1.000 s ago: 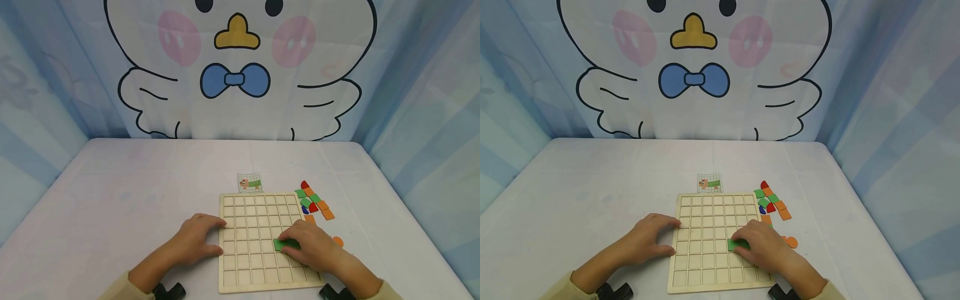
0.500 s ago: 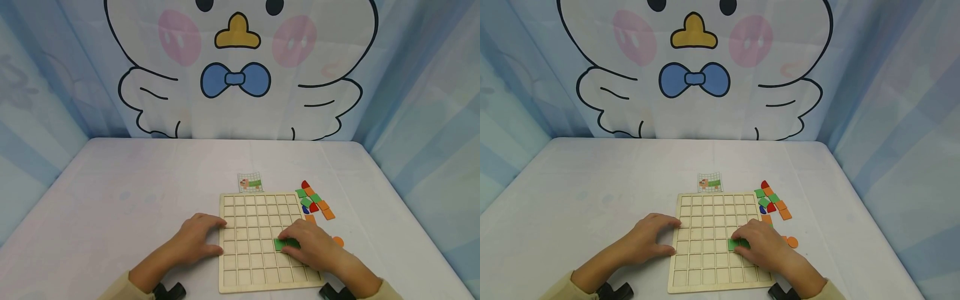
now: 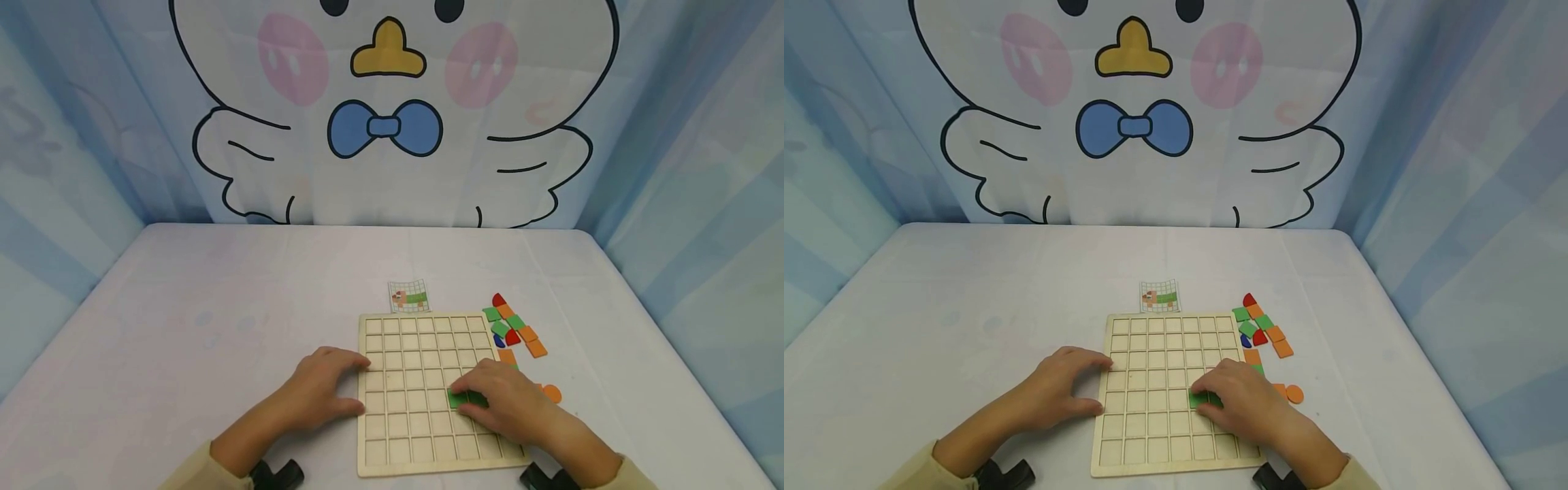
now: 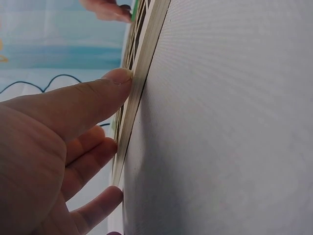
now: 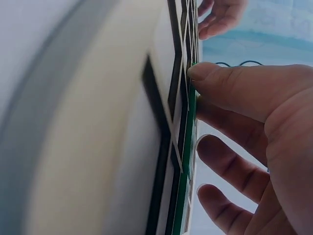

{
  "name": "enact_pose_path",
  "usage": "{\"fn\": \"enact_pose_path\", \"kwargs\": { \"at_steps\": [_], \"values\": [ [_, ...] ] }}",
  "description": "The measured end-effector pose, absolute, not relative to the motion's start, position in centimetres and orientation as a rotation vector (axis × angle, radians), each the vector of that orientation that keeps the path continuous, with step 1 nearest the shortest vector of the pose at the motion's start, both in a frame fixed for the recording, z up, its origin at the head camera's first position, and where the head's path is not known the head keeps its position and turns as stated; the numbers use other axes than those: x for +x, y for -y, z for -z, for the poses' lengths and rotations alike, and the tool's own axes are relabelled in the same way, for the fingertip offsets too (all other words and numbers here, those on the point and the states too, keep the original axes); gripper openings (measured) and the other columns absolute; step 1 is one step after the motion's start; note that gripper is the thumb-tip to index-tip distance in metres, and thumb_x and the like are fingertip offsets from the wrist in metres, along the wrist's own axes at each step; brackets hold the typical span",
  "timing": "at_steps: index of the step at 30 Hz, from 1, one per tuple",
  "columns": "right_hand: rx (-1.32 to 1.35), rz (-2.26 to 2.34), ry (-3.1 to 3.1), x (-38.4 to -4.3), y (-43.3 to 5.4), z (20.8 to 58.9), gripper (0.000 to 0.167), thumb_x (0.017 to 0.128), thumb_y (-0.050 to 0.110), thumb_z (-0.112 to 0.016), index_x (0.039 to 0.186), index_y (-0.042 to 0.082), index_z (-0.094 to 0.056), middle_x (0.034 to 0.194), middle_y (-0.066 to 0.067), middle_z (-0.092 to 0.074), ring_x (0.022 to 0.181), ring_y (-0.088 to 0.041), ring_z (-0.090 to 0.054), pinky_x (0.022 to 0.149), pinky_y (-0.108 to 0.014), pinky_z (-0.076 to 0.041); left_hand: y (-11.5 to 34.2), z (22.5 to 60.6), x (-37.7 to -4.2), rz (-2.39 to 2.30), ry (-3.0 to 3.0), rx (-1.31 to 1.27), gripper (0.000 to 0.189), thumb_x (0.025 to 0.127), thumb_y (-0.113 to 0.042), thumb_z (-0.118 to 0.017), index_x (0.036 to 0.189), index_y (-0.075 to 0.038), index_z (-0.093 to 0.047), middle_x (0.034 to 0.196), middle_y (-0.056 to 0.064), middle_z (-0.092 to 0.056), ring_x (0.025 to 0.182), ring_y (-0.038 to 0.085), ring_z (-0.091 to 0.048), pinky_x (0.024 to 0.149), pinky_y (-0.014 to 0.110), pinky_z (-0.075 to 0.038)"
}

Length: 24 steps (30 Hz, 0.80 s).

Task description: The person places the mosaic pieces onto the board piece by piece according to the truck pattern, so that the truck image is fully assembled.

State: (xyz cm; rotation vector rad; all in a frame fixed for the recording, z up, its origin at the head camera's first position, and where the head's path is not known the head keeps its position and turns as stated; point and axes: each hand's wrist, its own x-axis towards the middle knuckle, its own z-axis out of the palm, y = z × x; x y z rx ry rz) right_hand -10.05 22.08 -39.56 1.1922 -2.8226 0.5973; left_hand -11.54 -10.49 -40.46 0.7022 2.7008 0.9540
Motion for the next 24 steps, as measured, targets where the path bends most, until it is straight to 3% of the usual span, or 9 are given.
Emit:
{"fn": "enact_pose_path", "kwargs": {
  "at_steps": [9,24],
  "values": [
    [1.121,-0.628,2.808,-10.0,-22.5,39.3,0.030,0.086,0.020,-0.079,0.115,0.013,-0.073,0.109,0.007,-0.070,0.095,-0.013,-0.059,0.079,-0.034,-0.051,10.4,40.7,-11.6,-0.947,-2.713,0.693,0.057,0.075,-0.022,-0.088,0.126,-0.009,-0.065,0.127,0.004,-0.063,0.124,0.031,-0.049,0.103,0.056,-0.036],
    [0.753,-0.477,2.935,-10.3,-25.4,37.5,0.038,0.083,0.022,-0.083,0.119,0.013,-0.072,0.109,0.003,-0.069,0.098,-0.018,-0.062,0.083,-0.041,-0.053,10.5,40.8,-11.6,-0.950,-2.716,0.700,0.058,0.075,-0.023,-0.089,0.126,-0.009,-0.065,0.127,0.003,-0.063,0.123,0.031,-0.049,0.103,0.056,-0.036]
  ]
}}
